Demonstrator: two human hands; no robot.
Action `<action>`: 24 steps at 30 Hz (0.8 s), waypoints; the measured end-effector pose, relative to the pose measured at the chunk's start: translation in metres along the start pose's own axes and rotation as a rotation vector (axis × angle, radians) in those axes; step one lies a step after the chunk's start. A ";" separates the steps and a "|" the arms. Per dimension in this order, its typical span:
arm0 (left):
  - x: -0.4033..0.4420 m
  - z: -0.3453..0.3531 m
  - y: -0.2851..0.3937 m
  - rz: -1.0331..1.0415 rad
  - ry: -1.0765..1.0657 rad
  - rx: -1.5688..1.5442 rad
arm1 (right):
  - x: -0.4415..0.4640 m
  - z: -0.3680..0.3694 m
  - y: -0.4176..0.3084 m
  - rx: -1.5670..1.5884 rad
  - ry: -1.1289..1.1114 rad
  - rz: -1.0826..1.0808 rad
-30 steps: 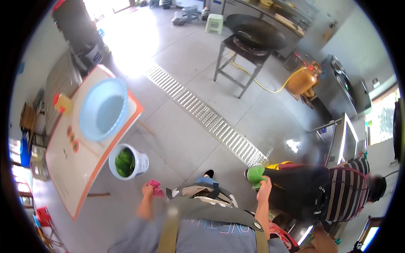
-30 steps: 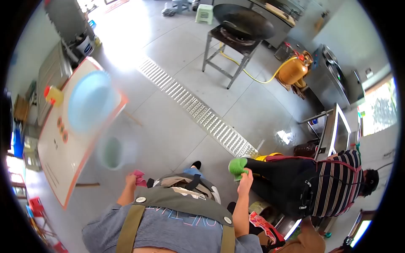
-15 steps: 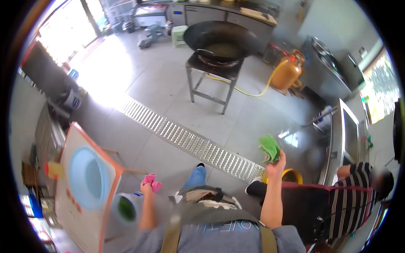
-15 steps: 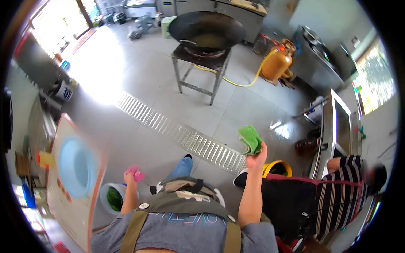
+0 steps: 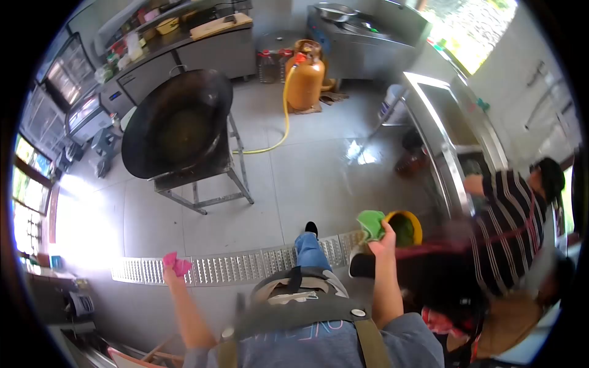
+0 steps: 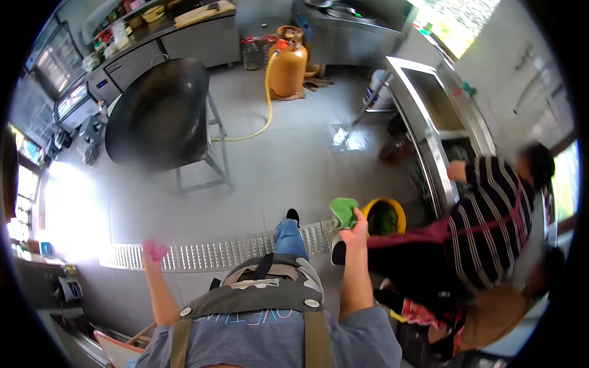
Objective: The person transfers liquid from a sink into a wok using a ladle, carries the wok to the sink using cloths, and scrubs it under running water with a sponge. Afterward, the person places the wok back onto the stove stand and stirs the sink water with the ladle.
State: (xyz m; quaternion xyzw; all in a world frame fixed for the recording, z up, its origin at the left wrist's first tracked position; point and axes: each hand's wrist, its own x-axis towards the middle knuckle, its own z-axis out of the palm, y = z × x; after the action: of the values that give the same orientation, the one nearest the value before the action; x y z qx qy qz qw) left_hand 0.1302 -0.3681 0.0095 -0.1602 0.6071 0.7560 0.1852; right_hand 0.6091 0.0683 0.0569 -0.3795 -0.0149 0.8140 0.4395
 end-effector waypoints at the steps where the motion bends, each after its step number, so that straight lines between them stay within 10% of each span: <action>1: 0.011 0.020 0.010 0.042 -0.156 -0.047 | 0.027 0.007 -0.010 -0.014 0.017 0.019; 12: 0.101 0.157 0.039 0.215 0.023 -0.414 | 0.303 0.270 -0.090 -0.350 -0.240 0.088; 19: 0.113 0.223 0.083 0.248 -0.036 -0.594 | 0.428 0.478 0.009 -0.470 -0.696 0.226; 24: 0.110 0.252 0.084 0.448 0.107 -0.721 | 0.450 0.620 0.129 -0.614 -0.415 0.297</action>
State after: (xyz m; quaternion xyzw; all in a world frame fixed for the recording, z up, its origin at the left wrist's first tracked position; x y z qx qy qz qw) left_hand -0.0106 -0.1291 0.0830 -0.1178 0.3326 0.9320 -0.0833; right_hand -0.0195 0.5087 0.1798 -0.3186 -0.2910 0.8858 0.1706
